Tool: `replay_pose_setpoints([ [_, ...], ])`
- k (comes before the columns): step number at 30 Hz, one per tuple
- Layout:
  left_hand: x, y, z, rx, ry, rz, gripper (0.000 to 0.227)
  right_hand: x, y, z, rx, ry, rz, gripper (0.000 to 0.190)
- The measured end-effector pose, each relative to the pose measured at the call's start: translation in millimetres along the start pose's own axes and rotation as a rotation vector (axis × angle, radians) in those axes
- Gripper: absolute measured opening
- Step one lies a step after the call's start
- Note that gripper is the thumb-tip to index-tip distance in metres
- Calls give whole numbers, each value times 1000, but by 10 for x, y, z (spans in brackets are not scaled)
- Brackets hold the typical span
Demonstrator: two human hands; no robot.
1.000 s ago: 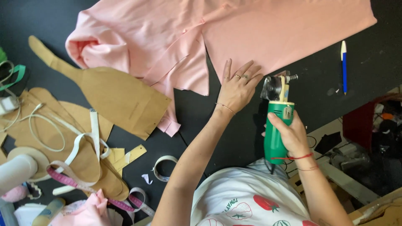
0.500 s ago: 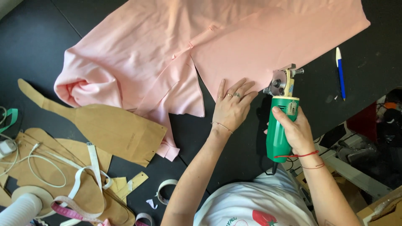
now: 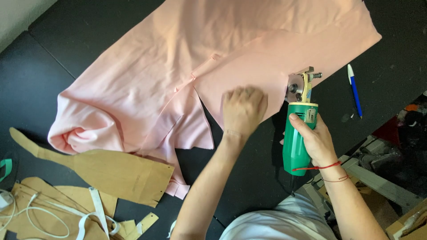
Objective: The person places a cardboard pattern on a piece of pink fabric, traces its outline with a pen, and then uses a handheld electric fabric cutter to cut the fabric along the marked lines. The person repeats this process for a second piece of fabric.
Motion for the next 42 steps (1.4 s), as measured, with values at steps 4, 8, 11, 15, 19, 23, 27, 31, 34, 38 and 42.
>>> replay_pose_setpoints([
  [4, 47, -181, 443, -206, -210, 38, 5, 122, -53, 42, -34, -28, 51, 45],
  [8, 47, -205, 518, -213, -278, 6, 10, 213, -99, 137, -61, -48, 86, 44],
  [11, 85, -326, 482, -145, -246, -47, 8, 195, -114, 201, -89, -87, 117, 44],
  [15, 105, -312, 504, -109, -245, -67, 8, 144, -151, 286, -100, -67, 248, 44],
  [19, 110, -301, 514, -105, -236, -105, 9, 226, -202, 274, -130, -109, 278, 43],
  [23, 116, -252, 518, -108, -222, -113, 9, 341, -280, 276, -188, -129, 226, 47],
  [27, 119, -254, 527, -94, -219, -105, 9, -18, -233, 569, -168, -52, 469, 45],
  [31, 124, -275, 501, -76, -205, -112, 10, -14, -207, 640, -175, -18, 541, 46],
  [34, 132, -307, 497, -64, -215, -113, 10, -31, -150, 743, -170, -43, 594, 48],
  [38, 145, -313, 483, -59, -203, -116, 10, 150, -163, 696, -229, -54, 493, 54],
  [42, 129, -310, 489, -66, -202, -133, 10, 178, -95, 743, -251, -60, 561, 55],
])
Point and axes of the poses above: each hand's wrist, its own z-axis towards the middle knuckle, its own y-axis out of the back of the hand, x = y × z, the point moved 4 cm from there along z, towards the middle knuckle, and after that the axes turned 7 degrees about x, right-handed, at the moved point
